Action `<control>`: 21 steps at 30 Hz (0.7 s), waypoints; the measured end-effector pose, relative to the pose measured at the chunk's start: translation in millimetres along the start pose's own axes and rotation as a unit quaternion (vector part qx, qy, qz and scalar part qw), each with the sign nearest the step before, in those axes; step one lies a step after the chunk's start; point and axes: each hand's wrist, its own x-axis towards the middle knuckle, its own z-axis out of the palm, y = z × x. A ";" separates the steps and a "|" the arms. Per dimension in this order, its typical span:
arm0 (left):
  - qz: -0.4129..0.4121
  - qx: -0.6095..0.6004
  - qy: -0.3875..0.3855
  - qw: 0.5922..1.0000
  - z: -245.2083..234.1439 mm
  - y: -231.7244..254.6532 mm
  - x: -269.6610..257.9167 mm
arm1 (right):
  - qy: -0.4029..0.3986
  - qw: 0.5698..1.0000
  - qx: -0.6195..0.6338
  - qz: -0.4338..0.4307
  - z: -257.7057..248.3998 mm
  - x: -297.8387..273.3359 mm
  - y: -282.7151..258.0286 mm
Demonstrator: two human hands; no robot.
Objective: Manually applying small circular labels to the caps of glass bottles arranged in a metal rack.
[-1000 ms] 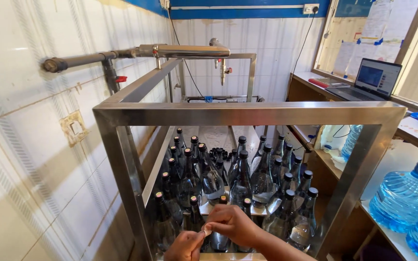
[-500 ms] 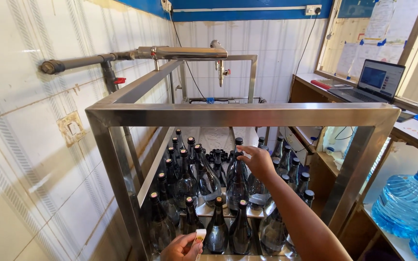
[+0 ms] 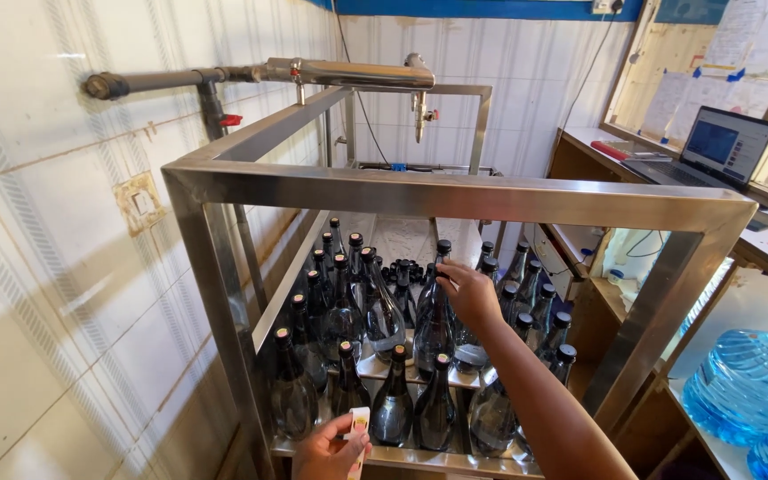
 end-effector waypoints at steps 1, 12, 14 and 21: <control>-0.020 -0.031 -0.016 0.999 -1.5 -1.5 -0.4 | -0.032 0.993 0.038 0.104 -8.3 0.9 -12.2; 0.107 -0.202 -0.041 0.973 33.0 -43.0 -19.1 | -0.076 0.966 0.243 -0.054 -89.0 -162.2 -179.5; 0.114 -0.117 -0.014 0.987 30.6 -27.2 -57.5 | -0.081 0.961 0.243 -0.105 -98.0 -198.5 -201.2; 0.452 -0.001 -0.033 0.891 19.1 -87.7 -78.7 | 0.022 0.981 0.193 -0.023 -125.0 -275.7 -237.4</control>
